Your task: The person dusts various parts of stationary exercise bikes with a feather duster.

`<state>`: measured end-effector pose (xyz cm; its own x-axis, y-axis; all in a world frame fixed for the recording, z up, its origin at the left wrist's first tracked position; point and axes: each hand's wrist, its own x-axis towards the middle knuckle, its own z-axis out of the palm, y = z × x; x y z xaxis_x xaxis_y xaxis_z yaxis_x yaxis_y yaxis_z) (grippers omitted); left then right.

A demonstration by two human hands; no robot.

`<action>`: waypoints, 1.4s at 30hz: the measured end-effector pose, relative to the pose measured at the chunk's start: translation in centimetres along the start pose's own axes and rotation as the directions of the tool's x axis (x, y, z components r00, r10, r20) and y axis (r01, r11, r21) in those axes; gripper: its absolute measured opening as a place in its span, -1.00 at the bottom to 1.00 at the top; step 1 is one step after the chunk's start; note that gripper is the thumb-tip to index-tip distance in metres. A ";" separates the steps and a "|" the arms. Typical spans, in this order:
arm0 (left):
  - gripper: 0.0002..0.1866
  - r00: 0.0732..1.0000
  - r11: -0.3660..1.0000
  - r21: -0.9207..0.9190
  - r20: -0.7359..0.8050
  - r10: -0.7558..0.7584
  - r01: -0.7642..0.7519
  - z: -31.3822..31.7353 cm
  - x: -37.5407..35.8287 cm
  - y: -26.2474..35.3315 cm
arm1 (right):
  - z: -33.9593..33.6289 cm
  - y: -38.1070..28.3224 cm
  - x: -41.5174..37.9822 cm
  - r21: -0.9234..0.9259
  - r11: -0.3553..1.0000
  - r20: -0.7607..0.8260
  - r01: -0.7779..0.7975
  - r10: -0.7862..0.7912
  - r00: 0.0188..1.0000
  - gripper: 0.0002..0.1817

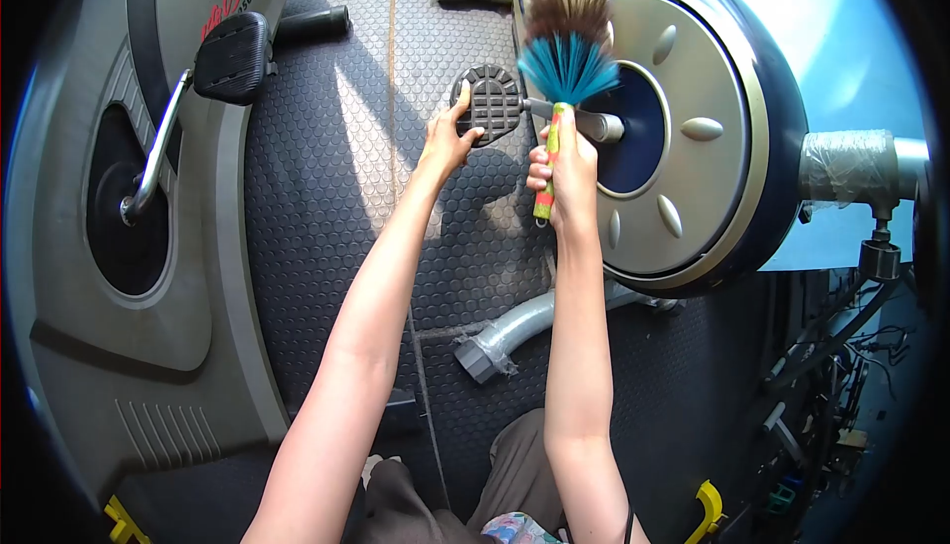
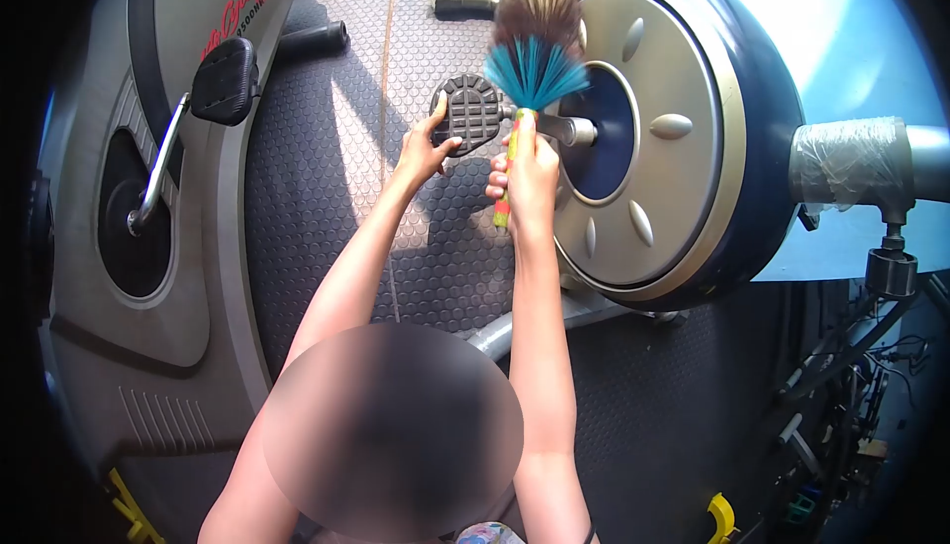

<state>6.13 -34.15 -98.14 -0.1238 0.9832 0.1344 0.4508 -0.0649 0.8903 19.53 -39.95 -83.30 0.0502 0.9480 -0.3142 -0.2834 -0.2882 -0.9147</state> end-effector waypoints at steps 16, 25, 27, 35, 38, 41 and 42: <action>-0.44 0.992 0.982 -0.143 0.012 -0.124 0.124 0.1 0.0 0.4 | -2.4 4.0 -3.1 0.131 0.950 0.088 -0.283 0.273 0.958 -0.58; -0.31 0.999 1.000 -0.008 -0.020 -0.025 0.025 0.0 -0.1 0.2 | -10.0 10.0 -25.5 0.048 0.881 -0.148 -0.472 0.473 0.868 -0.62; -0.32 1.000 1.000 -0.017 -0.028 -0.013 0.012 -0.4 -0.1 0.8 | -10.5 10.3 -27.3 0.067 0.848 -0.169 -0.525 0.529 0.832 -0.62; -0.36 1.000 1.000 -0.003 -0.022 -0.014 0.014 -0.4 -0.2 0.6 | -10.8 12.6 -21.3 0.081 0.890 -0.238 -0.450 0.455 0.858 -0.61; -0.36 0.999 0.999 -0.010 -0.013 -0.046 0.046 -0.4 -0.2 0.7 | -8.8 13.9 -15.3 0.063 0.920 -0.223 -0.386 0.390 0.893 -0.60; -0.35 0.998 0.998 -0.008 -0.007 -0.055 0.055 -0.5 -0.2 0.8 | -6.1 14.3 -7.5 0.080 0.956 -0.171 -0.282 0.292 0.941 -0.59; -0.35 0.999 0.999 -0.001 -0.008 -0.054 0.054 -0.4 -0.2 0.9 | -5.5 14.9 -4.7 0.077 0.968 -0.133 -0.238 0.246 0.960 -0.59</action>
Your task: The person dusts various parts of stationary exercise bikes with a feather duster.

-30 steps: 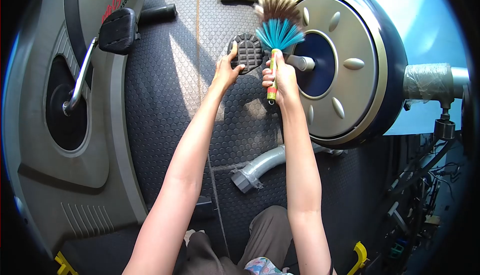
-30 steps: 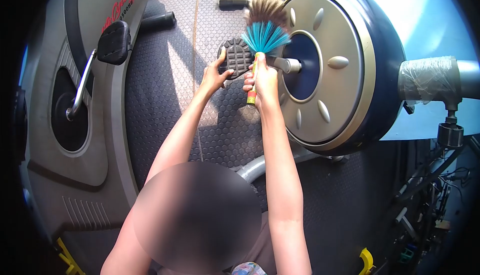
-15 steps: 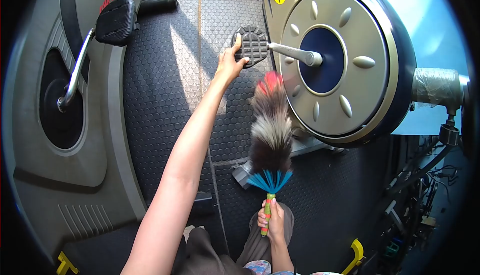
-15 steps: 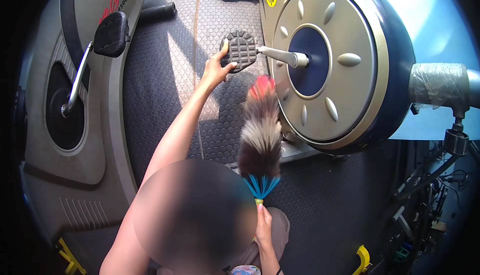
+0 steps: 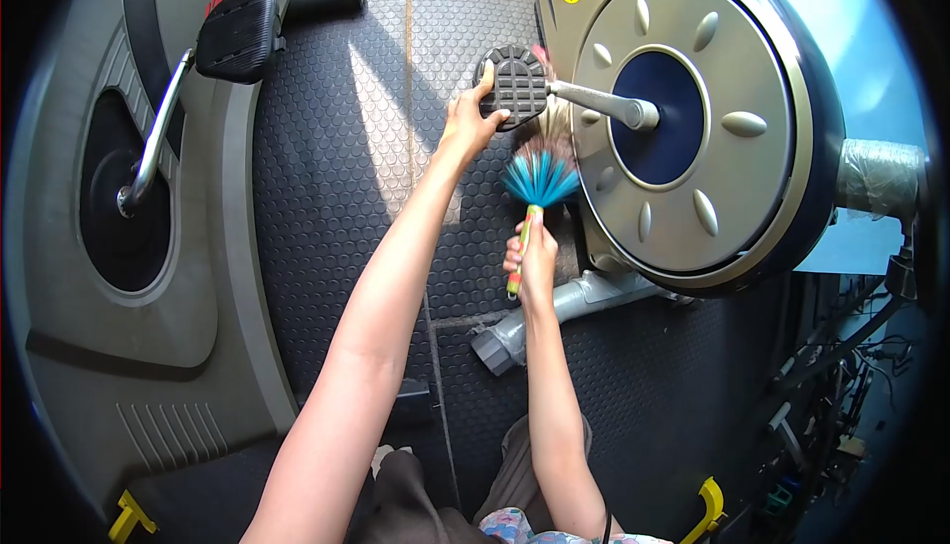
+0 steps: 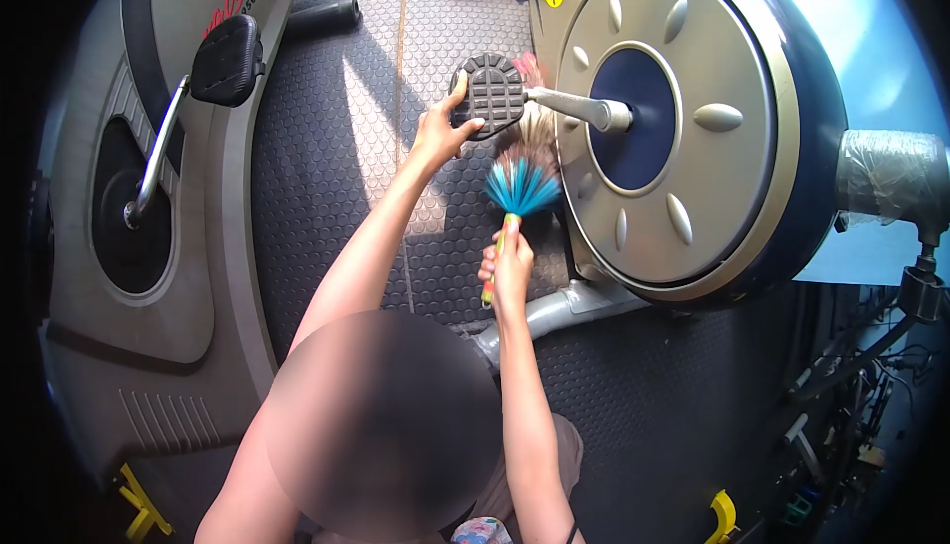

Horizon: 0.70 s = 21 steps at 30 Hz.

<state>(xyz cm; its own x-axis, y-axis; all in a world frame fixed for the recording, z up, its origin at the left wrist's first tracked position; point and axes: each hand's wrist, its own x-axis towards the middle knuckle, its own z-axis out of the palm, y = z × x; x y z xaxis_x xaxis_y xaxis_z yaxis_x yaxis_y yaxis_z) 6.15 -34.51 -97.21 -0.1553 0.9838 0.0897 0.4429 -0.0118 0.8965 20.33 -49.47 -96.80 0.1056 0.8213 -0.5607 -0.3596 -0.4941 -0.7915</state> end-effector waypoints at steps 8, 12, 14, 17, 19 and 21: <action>-0.28 0.999 0.999 0.028 -0.018 0.036 -0.035 0.5 0.0 -1.0 | 0.1 0.8 3.5 0.107 0.994 -0.012 -0.004 0.005 1.000 -0.59; -0.33 1.000 0.999 0.045 -0.014 0.013 -0.013 0.5 0.2 -1.0 | -3.9 3.5 -9.8 0.198 0.970 -0.111 -0.144 0.168 0.980 -0.62; -0.33 0.996 0.995 0.051 0.039 -0.082 0.080 0.1 -0.2 -0.1 | -5.3 5.2 -16.3 0.228 0.955 -0.178 -0.189 0.232 0.956 -0.64; -0.39 0.998 0.999 -0.026 0.046 -0.046 0.048 0.3 -0.7 -0.2 | -5.6 6.8 -20.7 0.210 0.952 -0.242 -0.221 0.270 0.932 -0.64; -0.35 0.999 0.999 0.031 -0.021 0.037 -0.036 0.2 -2.9 -1.0 | -5.5 6.7 -20.8 0.154 0.964 -0.247 -0.217 0.250 0.936 -0.64; -0.20 0.988 0.959 0.261 -0.083 0.131 -0.105 -0.2 -5.5 -3.0 | -4.9 6.2 -18.3 0.094 0.973 -0.222 -0.212 0.228 0.948 -0.65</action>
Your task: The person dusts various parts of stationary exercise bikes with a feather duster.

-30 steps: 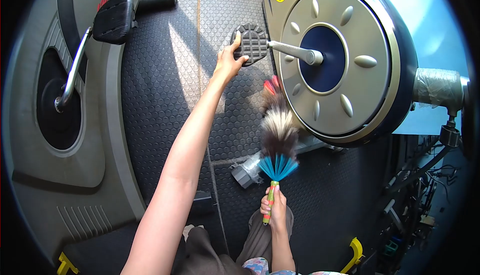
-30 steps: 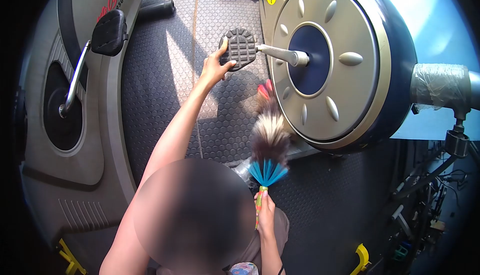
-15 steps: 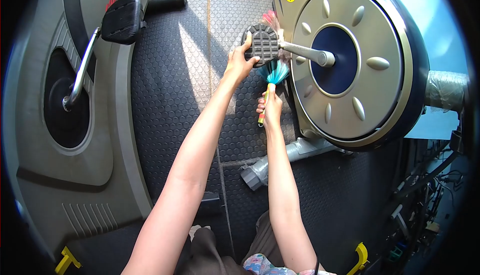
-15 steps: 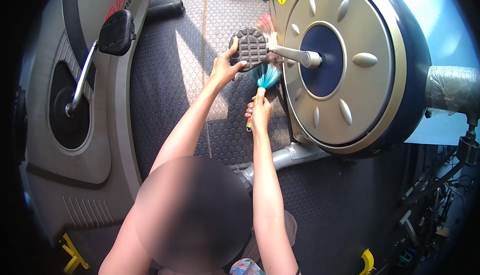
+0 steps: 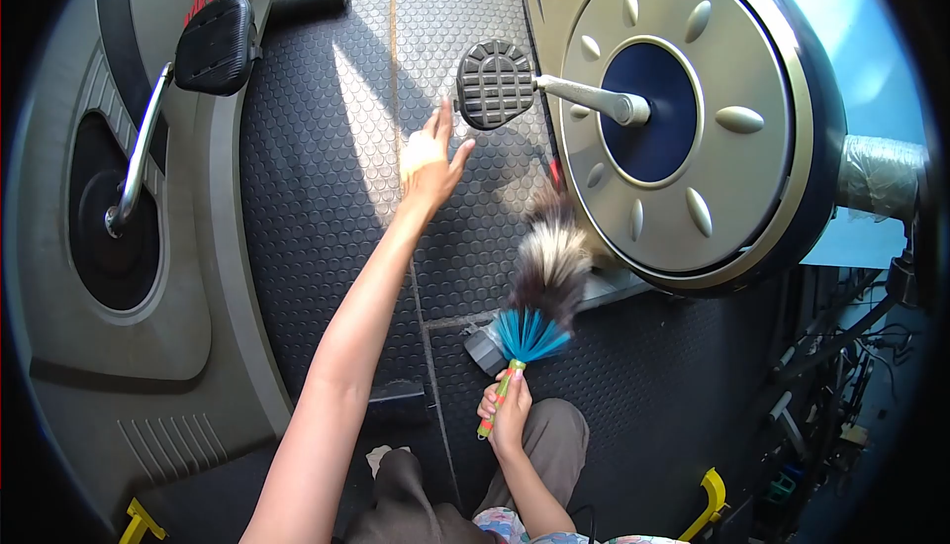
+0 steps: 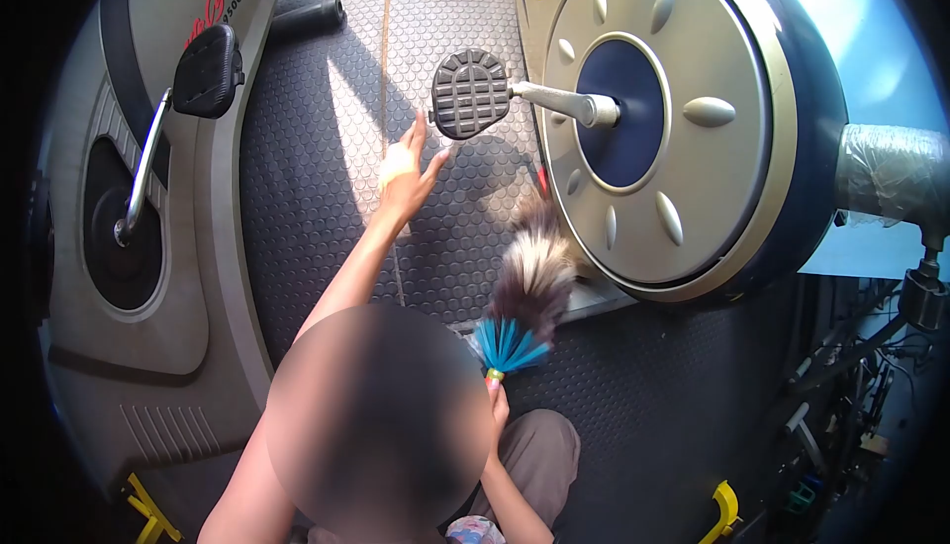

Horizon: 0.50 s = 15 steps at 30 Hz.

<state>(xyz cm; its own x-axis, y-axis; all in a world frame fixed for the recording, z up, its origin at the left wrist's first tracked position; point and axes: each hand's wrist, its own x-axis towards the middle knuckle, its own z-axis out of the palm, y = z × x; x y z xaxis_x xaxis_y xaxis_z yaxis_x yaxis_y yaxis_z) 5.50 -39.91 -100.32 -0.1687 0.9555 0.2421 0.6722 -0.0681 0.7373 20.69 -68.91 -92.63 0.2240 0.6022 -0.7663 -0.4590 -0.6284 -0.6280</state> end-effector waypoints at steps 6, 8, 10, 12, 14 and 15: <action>0.06 0.881 0.812 0.581 0.357 -0.312 0.052 -2.2 -5.1 -3.8 | 4.4 -3.5 9.0 -0.054 0.989 0.097 0.134 -0.128 0.987 -0.65; 0.06 0.830 0.790 0.608 0.395 -0.394 0.085 -2.2 -3.6 -2.7 | 6.5 -5.5 12.2 -0.062 0.983 0.131 0.172 -0.163 0.978 -0.64; 0.06 0.755 0.762 0.634 0.434 -0.492 0.132 -1.8 -3.1 -2.3 | 8.7 -7.3 15.3 -0.101 0.970 0.147 0.220 -0.204 0.968 -0.62; 0.07 0.757 0.773 0.621 0.440 -0.483 0.132 -1.3 -3.0 -2.8 | 11.5 -9.2 19.3 -0.163 0.938 0.163 0.305 -0.279 0.946 -0.60; 0.08 0.740 0.781 0.607 0.455 -0.495 0.148 -1.5 -2.8 -2.6 | 14.4 -11.3 23.6 -0.236 0.880 0.177 0.413 -0.379 0.908 -0.59; 0.07 0.716 0.770 0.620 0.470 -0.517 0.149 -1.6 -2.5 -2.3 | 16.0 -12.2 25.8 -0.284 0.836 0.182 0.470 -0.434 0.882 -0.59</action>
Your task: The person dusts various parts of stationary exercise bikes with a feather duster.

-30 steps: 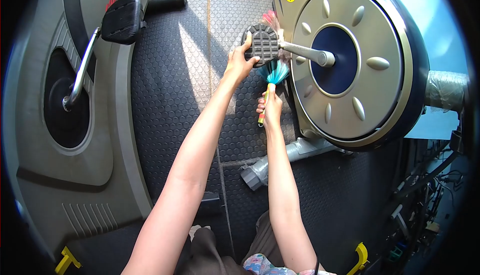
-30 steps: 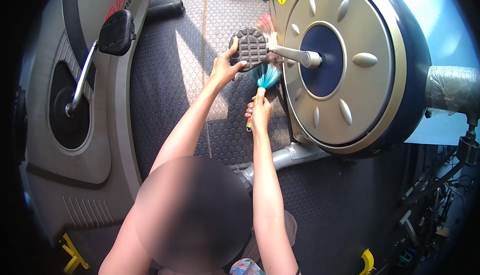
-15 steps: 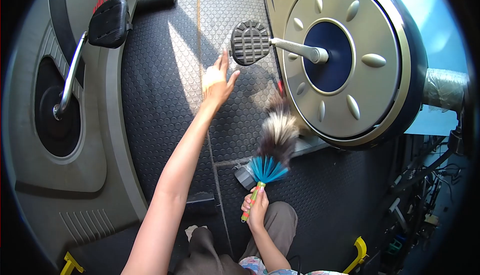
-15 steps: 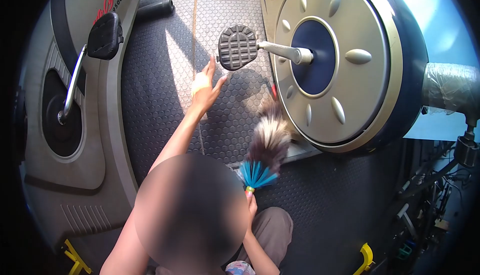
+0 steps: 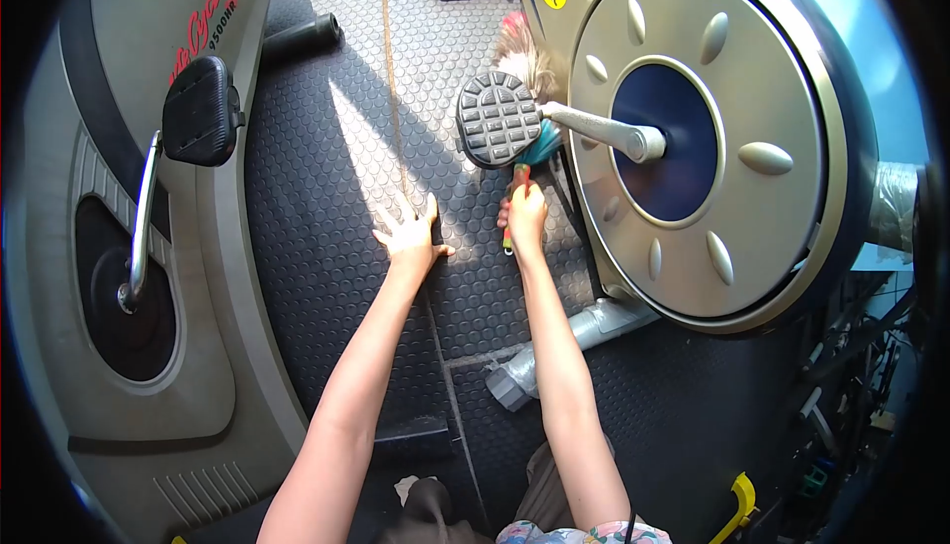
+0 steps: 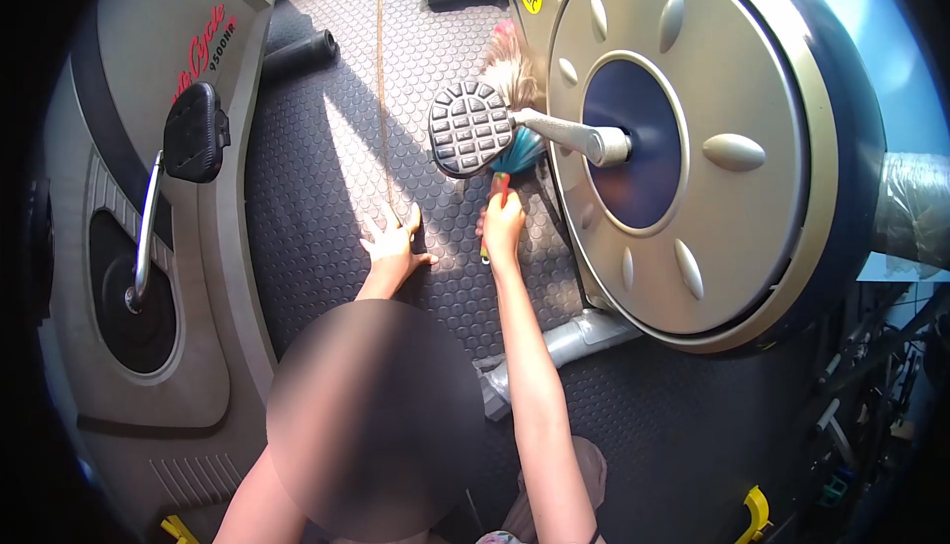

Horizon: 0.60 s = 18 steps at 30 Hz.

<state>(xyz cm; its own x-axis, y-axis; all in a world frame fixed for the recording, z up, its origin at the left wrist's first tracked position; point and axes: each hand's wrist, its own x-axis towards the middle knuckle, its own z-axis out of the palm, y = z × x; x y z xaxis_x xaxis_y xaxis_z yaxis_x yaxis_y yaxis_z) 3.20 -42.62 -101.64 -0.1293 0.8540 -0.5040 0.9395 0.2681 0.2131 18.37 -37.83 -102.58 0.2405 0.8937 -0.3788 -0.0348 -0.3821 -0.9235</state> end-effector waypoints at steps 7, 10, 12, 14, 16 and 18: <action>0.07 0.994 0.999 0.011 0.094 -0.048 0.048 -0.4 0.4 0.4 | 3.0 -0.7 10.0 0.551 0.823 0.042 -0.137 0.137 0.990 -0.69; 0.05 0.992 0.998 0.009 0.106 -0.065 0.064 -0.7 0.4 0.5 | 0.8 -2.2 2.5 0.199 0.976 0.028 -0.087 0.083 0.996 -0.65; 0.03 0.992 0.997 -0.005 0.099 -0.077 0.078 -0.9 0.4 0.6 | -2.8 -1.2 -3.2 0.317 0.910 0.143 -0.268 0.234 0.962 -0.62; 0.04 0.994 0.997 -0.011 0.079 -0.075 0.076 -0.6 0.4 0.5 | -7.2 -1.8 -10.5 0.348 0.864 0.183 -0.365 0.319 0.930 -0.64; 0.04 0.994 0.997 -0.019 0.070 -0.078 0.080 -0.8 0.2 0.6 | -11.9 -1.6 -17.3 0.301 0.843 0.161 -0.446 0.416 0.895 -0.65; 0.06 0.996 0.994 -0.068 0.037 -0.084 0.086 0.3 0.7 0.0 | -16.2 -1.8 -22.9 0.206 0.843 0.097 -0.497 0.488 0.867 -0.66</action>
<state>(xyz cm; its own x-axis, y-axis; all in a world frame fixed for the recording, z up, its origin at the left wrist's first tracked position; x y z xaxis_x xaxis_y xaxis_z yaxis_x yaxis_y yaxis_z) 3.21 -42.11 -102.21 -0.1958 0.8116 -0.5504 0.9012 0.3702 0.2253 28.60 -61.46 -91.28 0.0979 0.6112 -0.7854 -0.3487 -0.7181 -0.6022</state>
